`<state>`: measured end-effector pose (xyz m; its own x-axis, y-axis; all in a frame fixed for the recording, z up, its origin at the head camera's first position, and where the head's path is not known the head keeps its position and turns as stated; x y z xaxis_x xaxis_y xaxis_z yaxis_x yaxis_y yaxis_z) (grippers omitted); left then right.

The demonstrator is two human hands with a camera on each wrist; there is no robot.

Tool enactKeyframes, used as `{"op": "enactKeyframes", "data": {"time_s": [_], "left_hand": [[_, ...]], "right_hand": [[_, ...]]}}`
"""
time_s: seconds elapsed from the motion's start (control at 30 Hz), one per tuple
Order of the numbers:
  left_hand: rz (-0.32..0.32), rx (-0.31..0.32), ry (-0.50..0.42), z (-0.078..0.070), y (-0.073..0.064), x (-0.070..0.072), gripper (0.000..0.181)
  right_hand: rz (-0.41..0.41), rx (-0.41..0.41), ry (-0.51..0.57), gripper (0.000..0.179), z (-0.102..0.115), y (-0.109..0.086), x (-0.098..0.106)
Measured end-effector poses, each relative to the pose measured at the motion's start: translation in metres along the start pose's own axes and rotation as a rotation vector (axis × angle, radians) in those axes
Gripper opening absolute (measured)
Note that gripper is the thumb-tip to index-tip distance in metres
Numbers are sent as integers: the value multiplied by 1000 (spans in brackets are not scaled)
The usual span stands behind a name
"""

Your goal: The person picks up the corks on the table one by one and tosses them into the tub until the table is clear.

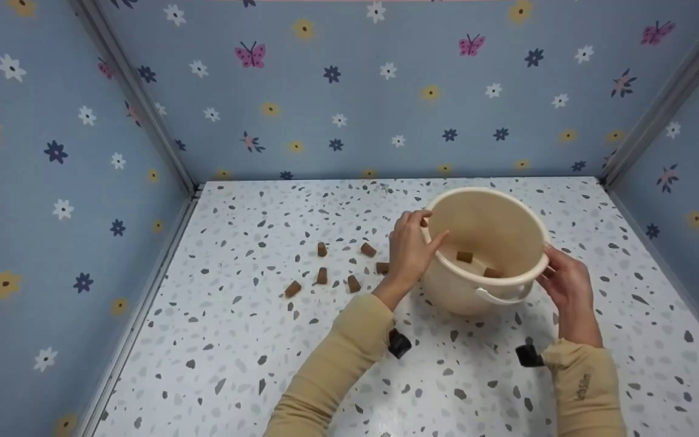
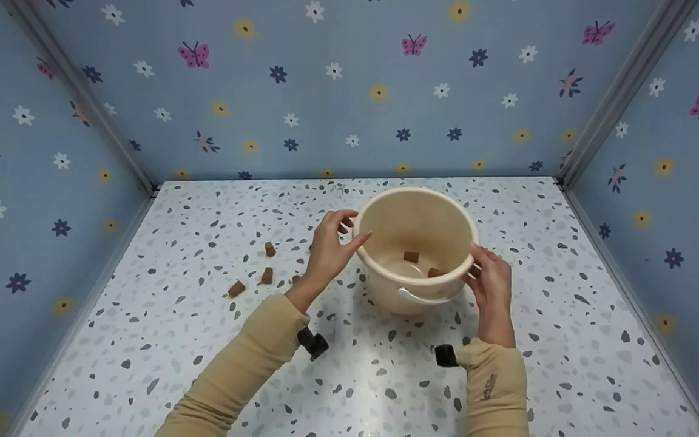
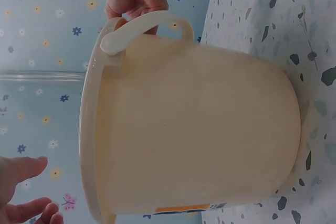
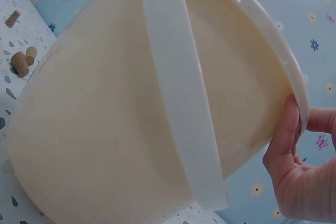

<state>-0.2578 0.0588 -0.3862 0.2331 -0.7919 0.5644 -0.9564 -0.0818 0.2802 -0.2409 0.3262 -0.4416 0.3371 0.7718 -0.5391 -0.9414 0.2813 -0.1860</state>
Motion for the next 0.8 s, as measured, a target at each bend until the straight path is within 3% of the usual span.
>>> {"op": "enactKeyframes", "data": {"time_s": [0.33, 0.57, 0.8], "left_hand": [[-39, 7, 32, 18, 5, 18, 39], [-80, 20, 79, 40, 8, 30, 37], [-76, 33, 101, 61, 14, 46, 37]], "right_hand": [[-12, -18, -2, 5, 2, -2, -2], [-18, -18, -18, 5, 2, -2, -1], [-2, 10, -33, 5, 1, -2, 0]]}}
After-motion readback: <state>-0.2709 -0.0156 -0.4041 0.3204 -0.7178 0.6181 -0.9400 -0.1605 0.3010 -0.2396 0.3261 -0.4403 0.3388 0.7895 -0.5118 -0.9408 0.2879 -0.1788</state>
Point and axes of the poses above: each hand's wrist, its own y-axis towards the middle knuckle, its own x-axis out of the back of the hand, z = x × y, the point moved 3 cm from there along y, towards the middle knuckle, and after that the axes turned 10 degrees about x, right-handed, at the moved point
